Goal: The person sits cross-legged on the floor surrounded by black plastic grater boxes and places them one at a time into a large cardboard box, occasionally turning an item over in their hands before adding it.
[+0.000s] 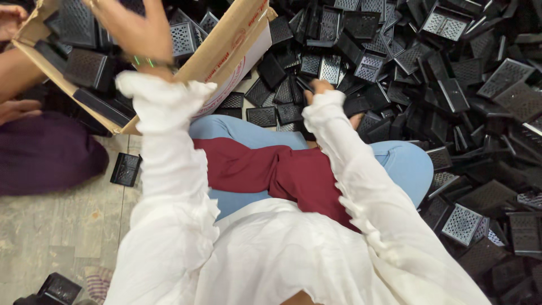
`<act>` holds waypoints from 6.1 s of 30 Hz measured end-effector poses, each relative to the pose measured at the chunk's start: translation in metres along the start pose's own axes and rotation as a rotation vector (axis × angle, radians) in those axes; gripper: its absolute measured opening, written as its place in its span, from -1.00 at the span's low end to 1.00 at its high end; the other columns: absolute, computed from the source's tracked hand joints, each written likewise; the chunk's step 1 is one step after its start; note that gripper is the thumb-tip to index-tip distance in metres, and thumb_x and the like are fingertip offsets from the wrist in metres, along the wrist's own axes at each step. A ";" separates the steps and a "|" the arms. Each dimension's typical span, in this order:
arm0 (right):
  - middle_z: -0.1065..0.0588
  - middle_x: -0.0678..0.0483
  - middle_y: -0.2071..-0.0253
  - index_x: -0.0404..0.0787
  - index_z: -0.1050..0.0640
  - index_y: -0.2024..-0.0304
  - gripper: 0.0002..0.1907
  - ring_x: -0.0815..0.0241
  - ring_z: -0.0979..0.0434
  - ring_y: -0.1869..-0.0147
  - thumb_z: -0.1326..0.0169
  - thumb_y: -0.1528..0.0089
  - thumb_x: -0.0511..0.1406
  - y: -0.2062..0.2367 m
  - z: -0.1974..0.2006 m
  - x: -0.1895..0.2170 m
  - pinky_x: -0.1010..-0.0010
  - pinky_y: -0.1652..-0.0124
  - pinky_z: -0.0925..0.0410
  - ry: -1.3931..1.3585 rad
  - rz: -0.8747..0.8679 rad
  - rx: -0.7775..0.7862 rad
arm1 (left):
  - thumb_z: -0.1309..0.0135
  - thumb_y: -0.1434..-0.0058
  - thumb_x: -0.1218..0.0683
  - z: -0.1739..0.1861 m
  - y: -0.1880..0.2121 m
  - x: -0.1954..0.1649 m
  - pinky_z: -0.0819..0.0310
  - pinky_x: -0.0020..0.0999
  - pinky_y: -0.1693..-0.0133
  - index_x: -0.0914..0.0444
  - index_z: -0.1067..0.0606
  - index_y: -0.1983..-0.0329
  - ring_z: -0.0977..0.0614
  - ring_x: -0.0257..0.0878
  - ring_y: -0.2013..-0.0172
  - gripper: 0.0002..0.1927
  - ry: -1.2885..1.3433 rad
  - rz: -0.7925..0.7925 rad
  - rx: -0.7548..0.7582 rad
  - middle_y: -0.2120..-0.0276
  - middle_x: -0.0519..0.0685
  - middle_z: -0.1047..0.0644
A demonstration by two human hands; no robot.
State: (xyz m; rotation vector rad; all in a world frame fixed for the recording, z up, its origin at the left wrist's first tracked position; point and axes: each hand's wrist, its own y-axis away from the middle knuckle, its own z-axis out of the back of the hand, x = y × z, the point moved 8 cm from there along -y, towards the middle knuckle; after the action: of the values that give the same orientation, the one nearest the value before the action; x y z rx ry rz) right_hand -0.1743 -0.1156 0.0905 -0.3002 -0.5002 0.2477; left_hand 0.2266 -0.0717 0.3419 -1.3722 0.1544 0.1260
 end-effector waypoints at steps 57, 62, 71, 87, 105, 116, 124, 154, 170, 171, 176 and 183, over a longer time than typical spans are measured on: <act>-0.47 -0.13 -0.18 -0.34 -0.38 -0.30 -0.35 0.16 -0.51 -0.24 -0.33 -0.18 -0.46 0.080 0.053 0.092 0.40 -0.20 -0.41 -1.278 -0.244 0.220 | 0.49 -0.55 -0.30 0.012 0.247 -0.193 -0.16 -0.36 -0.36 0.27 -0.30 -0.42 -0.37 -0.21 -0.29 -0.30 1.474 1.129 0.816 -0.30 0.03 -0.37; -0.54 -0.10 -0.15 -0.39 -0.47 -0.22 -0.54 0.19 -0.58 -0.19 -0.21 -0.27 -0.47 0.080 0.049 0.076 0.41 -0.19 -0.44 -1.431 -0.340 0.055 | 0.43 -0.55 -0.26 0.032 0.243 -0.216 -0.24 -0.32 -0.34 0.21 -0.19 -0.46 -0.42 -0.19 -0.25 -0.38 1.749 1.225 0.739 -0.26 0.04 -0.39; -0.59 -0.06 -0.01 -0.41 -0.43 -0.22 -0.57 0.12 -0.64 -0.04 -0.08 -0.34 -0.34 0.079 0.030 0.054 0.28 -0.03 -0.54 -1.581 -0.592 0.280 | 0.02 -0.43 0.00 -0.011 0.241 -0.199 -0.50 -0.27 -0.13 0.36 -0.23 -0.39 -0.57 -0.18 -0.11 -0.44 1.924 1.511 0.664 -0.13 0.11 -0.53; -0.64 -0.04 0.16 -0.32 -0.58 -0.03 -0.62 0.14 -0.69 0.06 -0.28 -0.29 -0.19 -0.004 0.002 -0.068 0.35 0.07 -0.52 -0.478 -0.328 -0.083 | -0.27 -0.45 0.08 -0.009 0.057 -0.020 -0.50 -0.37 0.28 0.41 -0.55 0.09 -0.57 -0.34 0.37 -0.74 0.817 0.804 0.471 0.39 -0.07 -0.59; -0.58 -0.02 0.26 -0.26 -0.53 0.04 -0.72 0.14 -0.58 0.26 -0.21 -0.19 -0.39 -0.005 -0.098 -0.031 0.31 0.28 -0.49 -1.018 -0.504 0.405 | -0.12 -0.33 -0.09 -0.097 0.372 -0.129 -0.32 -0.20 -0.07 0.11 -0.23 -0.35 -0.49 -0.11 -0.11 -0.41 1.414 1.937 0.846 -0.13 0.04 -0.46; -0.47 -0.02 -0.12 -0.09 -0.41 -0.27 -0.32 -0.08 -0.52 -0.13 -0.25 -0.11 -0.14 -0.046 -0.080 -0.006 0.09 -0.06 -0.36 0.340 0.084 0.805 | -0.20 -0.10 0.12 -0.106 0.392 -0.058 -0.59 -0.23 0.27 0.15 -0.45 -0.06 -0.64 -0.20 0.32 -0.58 1.542 2.033 0.502 0.31 -0.06 -0.59; -0.49 -0.02 0.15 -0.16 -0.51 0.20 -0.50 -0.04 -0.50 0.01 -0.39 -0.01 -0.03 -0.032 -0.012 0.041 0.12 0.06 -0.32 0.143 0.001 0.609 | -0.24 -0.30 0.04 -0.113 0.382 -0.088 -0.50 -0.34 0.24 0.34 -0.51 -0.07 -0.59 -0.23 0.30 -0.62 1.442 1.604 0.790 0.20 -0.01 -0.58; -0.54 -0.07 -0.07 -0.41 -0.43 -0.23 -0.35 0.21 -0.56 -0.13 -0.36 -0.11 -0.50 0.082 0.067 0.101 0.42 -0.13 -0.45 -1.274 -0.313 0.155 | 0.52 -0.54 -0.36 0.020 0.230 -0.192 -0.39 -0.38 -0.21 0.34 -0.41 -0.29 -0.57 -0.22 -0.07 -0.21 1.363 1.009 0.823 -0.10 0.04 -0.55; -0.57 -0.02 -0.02 -0.40 -0.49 -0.16 -0.38 0.26 -0.57 -0.08 -0.38 -0.05 -0.48 0.086 0.088 0.111 0.47 -0.10 -0.45 -1.174 -0.333 0.249 | 0.38 -0.55 -0.27 0.009 0.229 -0.188 -0.43 -0.41 -0.10 0.36 -0.43 -0.27 -0.55 -0.31 0.01 -0.32 1.612 1.352 0.697 -0.02 0.00 -0.55; -0.57 -0.03 -0.03 -0.40 -0.49 -0.17 -0.37 0.25 -0.56 -0.10 -0.39 -0.05 -0.48 0.088 0.083 0.110 0.47 -0.11 -0.44 -1.194 -0.348 0.267 | 0.36 -0.55 -0.25 0.011 0.229 -0.190 -0.43 -0.43 -0.12 0.34 -0.43 -0.27 -0.55 -0.32 -0.01 -0.36 1.604 1.313 0.713 -0.03 0.00 -0.54; -0.47 -0.06 -0.21 -0.42 -0.45 -0.28 -0.31 0.23 -0.43 -0.31 -0.39 -0.10 -0.50 0.095 0.076 0.113 0.42 -0.25 -0.35 -1.254 -0.259 0.232 | -0.08 -0.45 0.04 0.019 0.223 -0.203 -0.42 -0.37 -0.16 0.27 -0.28 -0.32 -0.50 -0.29 -0.08 -0.54 1.716 1.182 0.733 -0.08 -0.01 -0.46; -0.44 -0.11 -0.34 -0.36 -0.36 -0.39 -0.48 0.10 -0.45 -0.40 -0.07 -0.38 -0.39 0.089 0.071 0.102 0.28 -0.38 -0.28 -1.387 -0.331 0.305 | -0.09 -0.38 0.18 0.010 0.215 -0.190 -0.51 -0.26 -0.15 0.33 -0.31 -0.31 -0.57 -0.15 -0.07 -0.54 1.937 1.449 0.638 -0.07 0.10 -0.51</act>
State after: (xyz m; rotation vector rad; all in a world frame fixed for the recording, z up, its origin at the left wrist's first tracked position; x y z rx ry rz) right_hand -0.1379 0.0134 0.1633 0.3180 -1.8399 0.1743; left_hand 0.0015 -0.0199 0.1709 -0.0434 2.5071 -0.1077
